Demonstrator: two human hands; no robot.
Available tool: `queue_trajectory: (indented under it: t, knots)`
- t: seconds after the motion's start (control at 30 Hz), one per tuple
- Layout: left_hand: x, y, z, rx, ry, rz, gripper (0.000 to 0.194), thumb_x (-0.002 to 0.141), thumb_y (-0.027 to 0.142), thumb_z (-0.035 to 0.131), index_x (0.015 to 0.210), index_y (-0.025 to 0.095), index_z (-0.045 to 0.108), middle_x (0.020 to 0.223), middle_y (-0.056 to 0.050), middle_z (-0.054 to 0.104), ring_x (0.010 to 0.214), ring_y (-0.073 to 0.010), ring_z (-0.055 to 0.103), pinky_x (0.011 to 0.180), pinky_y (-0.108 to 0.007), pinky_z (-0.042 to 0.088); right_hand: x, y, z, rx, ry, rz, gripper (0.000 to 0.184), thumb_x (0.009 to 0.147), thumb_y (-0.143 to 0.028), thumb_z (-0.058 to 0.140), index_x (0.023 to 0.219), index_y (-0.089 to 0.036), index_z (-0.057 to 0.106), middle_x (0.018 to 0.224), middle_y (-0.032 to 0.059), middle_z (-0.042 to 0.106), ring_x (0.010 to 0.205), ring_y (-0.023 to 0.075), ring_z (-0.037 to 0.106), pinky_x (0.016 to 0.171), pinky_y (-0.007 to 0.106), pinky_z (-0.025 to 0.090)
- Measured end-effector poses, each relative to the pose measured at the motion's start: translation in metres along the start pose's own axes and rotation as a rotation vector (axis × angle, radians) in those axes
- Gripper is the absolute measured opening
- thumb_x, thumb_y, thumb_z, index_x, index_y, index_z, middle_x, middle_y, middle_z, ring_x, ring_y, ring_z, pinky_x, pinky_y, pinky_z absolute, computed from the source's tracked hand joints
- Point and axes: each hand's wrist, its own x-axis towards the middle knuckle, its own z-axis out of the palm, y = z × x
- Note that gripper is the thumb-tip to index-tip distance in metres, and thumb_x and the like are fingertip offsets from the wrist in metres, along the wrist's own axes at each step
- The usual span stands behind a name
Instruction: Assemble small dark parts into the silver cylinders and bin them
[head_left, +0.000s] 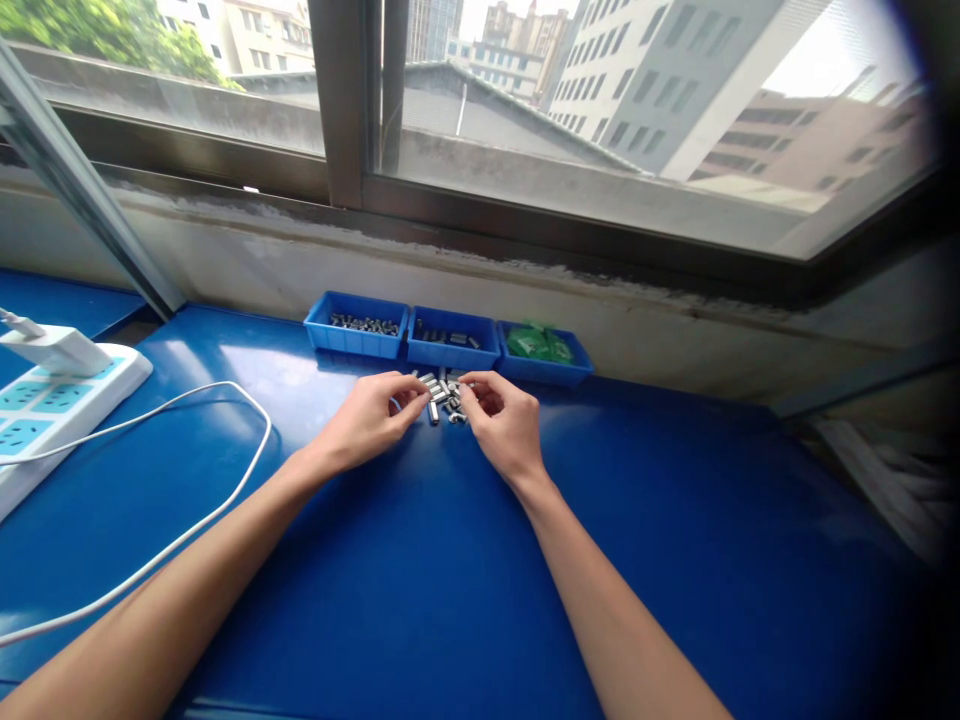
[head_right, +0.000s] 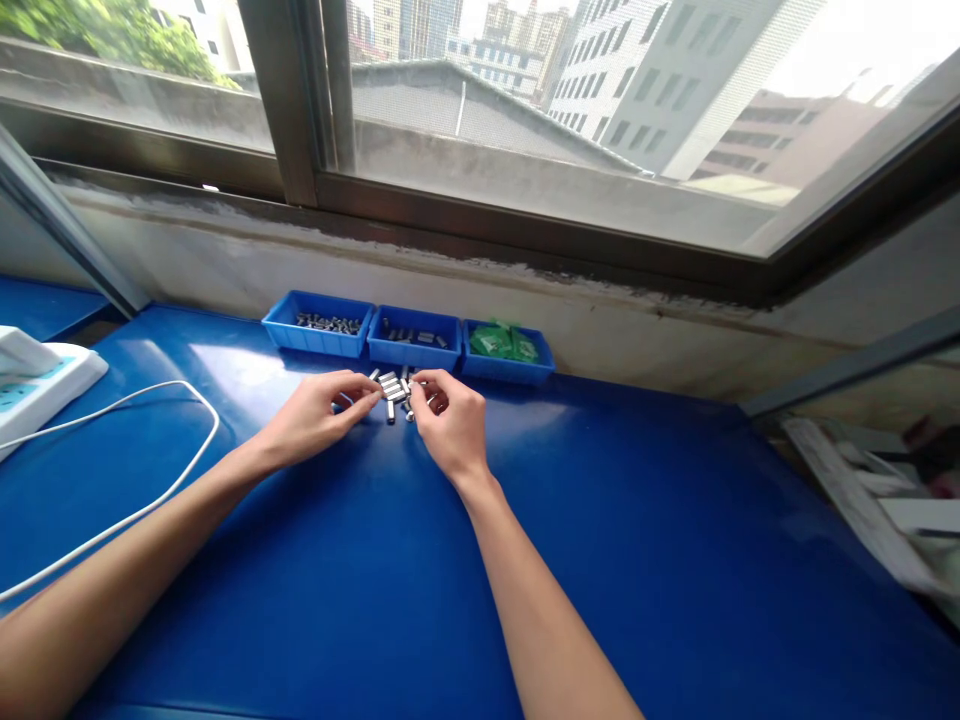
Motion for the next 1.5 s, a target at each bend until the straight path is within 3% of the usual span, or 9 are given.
queue_trajectory:
  t: [0.23, 0.4, 0.6, 0.73, 0.9, 1.03, 1.17, 1.33, 1.5]
  knots:
    - [-0.005, -0.013, -0.002, 0.599, -0.233, 0.311, 0.033, 0.095, 0.030, 0.050, 0.122, 0.028, 0.069, 0.107, -0.009, 0.061, 0.092, -0.0223, 0.059, 0.083, -0.033, 0.046, 0.000, 0.003, -0.001, 0.038, 0.028, 0.026, 0.019, 0.085, -0.034, 0.061, 0.091, -0.020, 0.072, 0.070, 0.0009, 0.067, 0.055, 0.0131, 0.055, 0.053, 0.024, 0.044]
    - [-0.003, -0.015, -0.005, 0.711, -0.254, 0.354, 0.025, 0.096, 0.026, 0.049, 0.113, 0.024, 0.067, 0.110, -0.009, 0.055, 0.094, -0.0223, 0.056, 0.085, -0.035, 0.047, 0.000, 0.003, 0.000, 0.051, 0.024, 0.031, 0.019, 0.085, -0.034, 0.062, 0.091, -0.019, 0.072, 0.071, 0.0012, 0.067, 0.055, 0.0130, 0.055, 0.053, 0.024, 0.044]
    - [0.000, -0.019, -0.008, 0.652, -0.300, 0.326, 0.021, 0.096, 0.025, 0.049, 0.109, 0.022, 0.065, 0.106, -0.010, 0.061, 0.102, -0.0256, 0.056, 0.090, -0.037, 0.045, -0.001, 0.003, 0.000, 0.071, 0.015, 0.049, 0.022, 0.084, -0.037, 0.062, 0.091, -0.019, 0.072, 0.071, 0.0022, 0.068, 0.056, 0.0141, 0.057, 0.053, 0.025, 0.045]
    - [-0.001, -0.022, -0.006, 0.564, -0.235, 0.298, 0.026, 0.093, 0.026, 0.053, 0.115, 0.025, 0.067, 0.108, -0.009, 0.064, 0.101, -0.0251, 0.059, 0.091, -0.036, 0.044, -0.001, 0.002, 0.001, 0.091, 0.017, 0.053, 0.021, 0.084, -0.037, 0.063, 0.091, -0.019, 0.072, 0.071, 0.0021, 0.068, 0.056, 0.0142, 0.057, 0.053, 0.025, 0.045]
    - [-0.002, -0.006, -0.001, 0.123, -0.033, 0.163, 0.021, 0.089, 0.036, 0.063, 0.101, 0.022, 0.072, 0.091, -0.007, 0.069, 0.082, -0.0201, 0.064, 0.080, -0.030, 0.049, -0.002, 0.001, 0.001, 0.115, 0.000, 0.057, 0.022, 0.085, -0.038, 0.062, 0.092, -0.019, 0.071, 0.074, 0.0031, 0.070, 0.057, 0.0152, 0.060, 0.054, 0.026, 0.047]
    - [-0.002, 0.009, 0.000, -0.176, -0.023, -0.013, 0.032, 0.084, 0.043, 0.070, 0.104, 0.018, 0.068, 0.079, -0.007, 0.073, 0.073, -0.0204, 0.068, 0.069, -0.029, 0.051, -0.003, -0.001, 0.001, 0.166, -0.050, 0.051, 0.022, 0.086, -0.037, 0.062, 0.096, -0.019, 0.071, 0.078, 0.0039, 0.072, 0.062, 0.0162, 0.063, 0.057, 0.027, 0.050]
    - [-0.001, 0.013, -0.001, -0.275, -0.028, -0.104, 0.037, 0.078, 0.045, 0.075, 0.100, 0.016, 0.068, 0.075, -0.007, 0.073, 0.071, -0.0220, 0.071, 0.067, -0.030, 0.052, -0.005, -0.004, 0.000, 0.208, -0.149, 0.036, 0.025, 0.086, -0.037, 0.064, 0.104, -0.020, 0.070, 0.084, 0.0043, 0.072, 0.066, 0.0166, 0.066, 0.060, 0.027, 0.052]
    - [-0.001, 0.008, 0.000, -0.351, -0.024, -0.123, 0.041, 0.074, 0.047, 0.080, 0.097, 0.016, 0.067, 0.075, -0.007, 0.073, 0.073, -0.0226, 0.072, 0.068, -0.031, 0.054, -0.007, -0.009, 0.002, 0.354, -0.287, 0.036, 0.031, 0.084, -0.039, 0.067, 0.109, -0.020, 0.069, 0.088, 0.0043, 0.073, 0.074, 0.0172, 0.068, 0.063, 0.027, 0.054]
    - [-0.001, 0.007, 0.001, -0.356, -0.030, -0.117, 0.042, 0.072, 0.048, 0.080, 0.094, 0.016, 0.065, 0.076, -0.008, 0.074, 0.074, -0.0237, 0.073, 0.069, -0.032, 0.055, -0.005, -0.006, 0.006, 0.434, -0.269, 0.109, 0.032, 0.079, -0.044, 0.073, 0.100, -0.020, 0.072, 0.082, 0.0039, 0.073, 0.071, 0.0171, 0.067, 0.060, 0.027, 0.054]
